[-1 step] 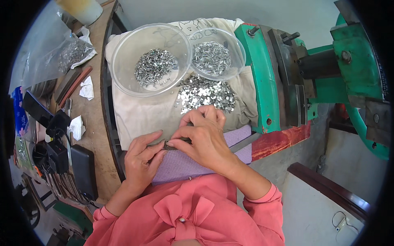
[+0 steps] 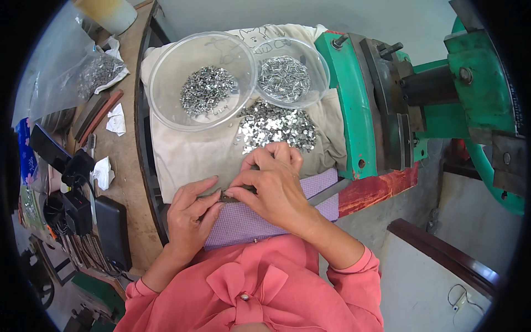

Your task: The person picks small metal pieces from a container and places them into slots on a metal strip. They then insert the strip into a green press machine and operate the lever to press the parts. The person repeats this process, occasionally wiping the strip with a tissue.

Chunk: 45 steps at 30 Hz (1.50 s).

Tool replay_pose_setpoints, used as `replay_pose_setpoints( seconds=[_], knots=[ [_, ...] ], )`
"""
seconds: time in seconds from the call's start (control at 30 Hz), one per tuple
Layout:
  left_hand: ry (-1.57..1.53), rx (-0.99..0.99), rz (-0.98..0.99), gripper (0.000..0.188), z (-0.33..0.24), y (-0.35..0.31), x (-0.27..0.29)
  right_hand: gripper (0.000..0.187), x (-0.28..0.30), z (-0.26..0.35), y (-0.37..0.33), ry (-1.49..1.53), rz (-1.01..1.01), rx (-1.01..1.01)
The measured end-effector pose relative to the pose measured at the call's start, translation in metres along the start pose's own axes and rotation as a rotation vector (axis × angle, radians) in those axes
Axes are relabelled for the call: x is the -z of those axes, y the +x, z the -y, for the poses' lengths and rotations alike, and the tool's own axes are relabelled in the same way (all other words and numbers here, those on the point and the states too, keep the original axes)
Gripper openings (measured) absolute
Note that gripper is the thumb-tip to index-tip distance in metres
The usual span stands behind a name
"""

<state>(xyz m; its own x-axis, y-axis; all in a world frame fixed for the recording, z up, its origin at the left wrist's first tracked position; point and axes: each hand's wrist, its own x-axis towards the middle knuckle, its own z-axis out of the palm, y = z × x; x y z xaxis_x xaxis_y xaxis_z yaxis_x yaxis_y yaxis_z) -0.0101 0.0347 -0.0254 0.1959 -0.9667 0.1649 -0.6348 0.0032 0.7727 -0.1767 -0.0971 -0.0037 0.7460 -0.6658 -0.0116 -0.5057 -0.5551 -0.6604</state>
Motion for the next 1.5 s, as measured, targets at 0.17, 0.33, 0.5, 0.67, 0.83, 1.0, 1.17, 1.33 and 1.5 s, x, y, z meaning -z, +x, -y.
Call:
replay_pose_setpoints(
  seconds=[0.17, 0.33, 0.5, 0.67, 0.83, 1.0, 1.17, 1.33, 1.5],
  knots=[
    [0.005, 0.003, -0.004, 0.030, 0.000, 0.000, 0.000, 0.015, 0.005, -0.005, -0.004, -0.019, -0.010, 0.001],
    [0.003, -0.003, 0.001, 0.030, 0.000, 0.000, 0.001, 0.015, 0.002, -0.003, -0.003, -0.014, -0.015, -0.008],
    [0.009, -0.016, -0.035, 0.028, 0.000, 0.000, -0.001, 0.016, 0.006, -0.005, -0.006, -0.037, -0.022, -0.013],
    [0.012, -0.008, -0.019, 0.029, 0.000, 0.000, 0.000, 0.016, 0.012, -0.005, -0.007, -0.044, -0.012, -0.024],
    [0.007, -0.015, -0.030, 0.029, 0.000, 0.001, -0.001, 0.016, 0.009, -0.006, -0.007, -0.045, -0.011, -0.030],
    [0.008, -0.015, -0.030, 0.029, 0.001, 0.001, -0.002, 0.015, 0.016, -0.010, -0.011, -0.070, -0.004, -0.044],
    [0.005, -0.022, -0.033, 0.029, 0.001, 0.001, -0.001, 0.016, 0.013, -0.009, -0.008, -0.049, 0.004, -0.049],
    [-0.003, -0.002, 0.004, 0.032, 0.002, -0.001, 0.001, 0.016, 0.020, -0.012, -0.013, -0.079, -0.007, -0.045],
    [-0.012, -0.005, 0.004, 0.031, 0.001, 0.000, 0.000, 0.016, 0.018, -0.009, -0.011, -0.065, -0.011, -0.047]
  ],
)
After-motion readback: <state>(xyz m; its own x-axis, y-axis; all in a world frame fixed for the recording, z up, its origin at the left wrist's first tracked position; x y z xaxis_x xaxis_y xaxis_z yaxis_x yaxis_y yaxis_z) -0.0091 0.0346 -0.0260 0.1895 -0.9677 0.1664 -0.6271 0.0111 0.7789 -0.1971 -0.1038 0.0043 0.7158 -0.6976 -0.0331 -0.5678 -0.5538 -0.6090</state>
